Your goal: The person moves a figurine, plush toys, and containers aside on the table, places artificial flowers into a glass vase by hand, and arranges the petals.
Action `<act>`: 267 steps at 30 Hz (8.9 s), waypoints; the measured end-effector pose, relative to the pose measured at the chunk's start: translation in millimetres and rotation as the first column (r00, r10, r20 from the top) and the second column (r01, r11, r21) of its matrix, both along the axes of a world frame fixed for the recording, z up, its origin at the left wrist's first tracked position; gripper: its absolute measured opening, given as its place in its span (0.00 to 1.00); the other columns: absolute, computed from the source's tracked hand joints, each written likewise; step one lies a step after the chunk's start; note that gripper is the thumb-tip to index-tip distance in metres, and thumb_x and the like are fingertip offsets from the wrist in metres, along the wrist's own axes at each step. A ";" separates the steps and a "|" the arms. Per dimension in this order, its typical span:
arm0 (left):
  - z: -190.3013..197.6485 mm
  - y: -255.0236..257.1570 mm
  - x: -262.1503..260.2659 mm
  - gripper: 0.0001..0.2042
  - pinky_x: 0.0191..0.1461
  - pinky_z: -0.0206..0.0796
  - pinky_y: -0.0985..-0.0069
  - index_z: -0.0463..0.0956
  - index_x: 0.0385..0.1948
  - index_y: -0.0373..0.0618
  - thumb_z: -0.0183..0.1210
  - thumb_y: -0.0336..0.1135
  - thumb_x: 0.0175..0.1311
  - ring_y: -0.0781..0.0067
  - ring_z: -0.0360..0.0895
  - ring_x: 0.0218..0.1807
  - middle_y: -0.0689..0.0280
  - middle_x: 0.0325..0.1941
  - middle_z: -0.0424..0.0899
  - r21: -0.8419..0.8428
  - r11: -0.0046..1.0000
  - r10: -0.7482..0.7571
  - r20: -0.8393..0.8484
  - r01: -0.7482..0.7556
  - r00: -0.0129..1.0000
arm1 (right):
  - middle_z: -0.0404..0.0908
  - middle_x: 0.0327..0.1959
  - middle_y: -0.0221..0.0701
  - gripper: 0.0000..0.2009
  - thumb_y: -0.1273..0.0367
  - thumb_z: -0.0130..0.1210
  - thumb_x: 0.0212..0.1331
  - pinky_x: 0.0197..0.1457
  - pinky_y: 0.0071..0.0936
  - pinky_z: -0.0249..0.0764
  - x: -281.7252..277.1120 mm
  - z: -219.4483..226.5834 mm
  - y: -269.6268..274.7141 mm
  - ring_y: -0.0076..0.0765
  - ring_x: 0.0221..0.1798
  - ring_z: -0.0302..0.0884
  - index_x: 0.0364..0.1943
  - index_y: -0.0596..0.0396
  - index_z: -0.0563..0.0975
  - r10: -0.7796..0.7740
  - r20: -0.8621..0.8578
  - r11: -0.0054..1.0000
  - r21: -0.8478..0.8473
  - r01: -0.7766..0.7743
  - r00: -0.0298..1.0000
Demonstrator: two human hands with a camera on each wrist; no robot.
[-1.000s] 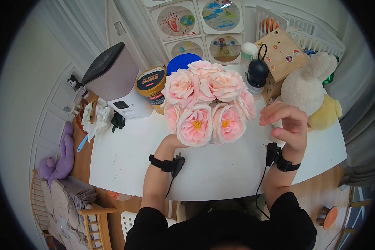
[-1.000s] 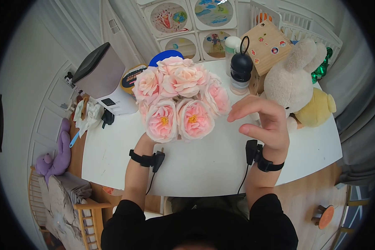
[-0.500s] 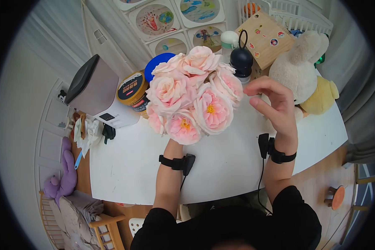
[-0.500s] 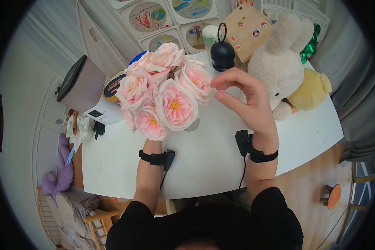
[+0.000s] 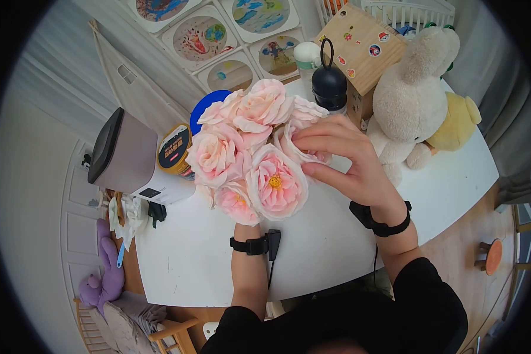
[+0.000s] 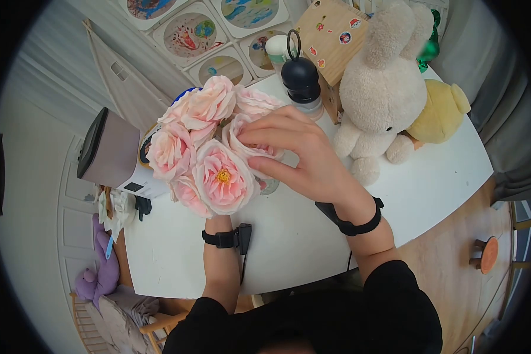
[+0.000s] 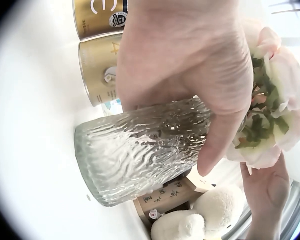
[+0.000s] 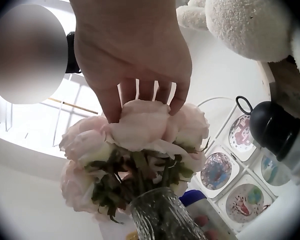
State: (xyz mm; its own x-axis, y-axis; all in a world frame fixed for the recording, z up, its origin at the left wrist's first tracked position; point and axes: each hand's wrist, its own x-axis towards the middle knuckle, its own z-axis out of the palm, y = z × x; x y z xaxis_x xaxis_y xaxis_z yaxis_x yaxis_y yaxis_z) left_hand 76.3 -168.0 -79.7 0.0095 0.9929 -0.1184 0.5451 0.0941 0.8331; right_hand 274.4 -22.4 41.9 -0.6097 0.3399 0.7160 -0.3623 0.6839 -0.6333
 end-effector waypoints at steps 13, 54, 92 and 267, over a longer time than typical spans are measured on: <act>3.1 13.7 -18.4 0.27 0.64 0.65 0.69 0.68 0.61 0.44 0.65 0.34 0.59 0.67 0.74 0.58 0.63 0.59 0.76 0.129 0.987 0.093 0.039 -0.097 0.995 | 0.64 0.70 0.43 0.27 0.64 0.51 0.64 0.75 0.38 0.49 -6.5 -11.5 11.2 0.48 0.75 0.56 0.67 0.59 0.65 0.112 0.045 0.991 -0.085 -0.108 0.993; -19.8 20.7 -3.7 0.28 0.68 0.61 0.66 0.67 0.63 0.46 0.64 0.38 0.61 0.64 0.70 0.63 0.63 0.63 0.73 0.506 0.757 0.364 0.198 -0.413 0.910 | 0.73 0.60 0.37 0.21 0.69 0.58 0.59 0.70 0.36 0.59 9.8 -7.3 16.1 0.34 0.66 0.67 0.57 0.59 0.73 0.033 -0.074 0.941 -0.335 -0.056 0.997; 68.7 -53.1 -11.0 0.24 0.66 0.63 0.68 0.71 0.58 0.37 0.62 0.22 0.58 0.69 0.76 0.58 0.63 0.54 0.81 0.363 0.818 0.291 0.406 -0.446 0.866 | 0.72 0.62 0.30 0.27 0.71 0.66 0.55 0.68 0.28 0.65 -52.6 -146.6 46.6 0.29 0.65 0.67 0.61 0.54 0.72 0.264 0.052 0.816 -0.545 -0.194 0.963; 37.2 -0.5 43.1 0.46 0.70 0.58 0.67 0.59 0.67 0.39 0.76 0.37 0.44 0.65 0.68 0.65 0.59 0.63 0.72 0.206 0.979 -0.086 0.466 -0.013 0.880 | 0.78 0.53 0.29 0.29 0.76 0.70 0.49 0.58 0.27 0.73 -30.5 -45.6 -14.7 0.27 0.54 0.75 0.58 0.58 0.73 0.425 0.040 0.563 -0.794 -0.230 0.904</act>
State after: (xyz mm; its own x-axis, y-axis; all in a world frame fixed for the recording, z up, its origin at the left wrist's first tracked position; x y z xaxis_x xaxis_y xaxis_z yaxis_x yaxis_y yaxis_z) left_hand 119.4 -168.5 -42.4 0.0512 0.9930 0.1068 0.0837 -0.1108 0.9903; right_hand 243.9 -37.1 -3.7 -0.8872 0.4393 0.1409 -0.2572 -0.2175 -0.9415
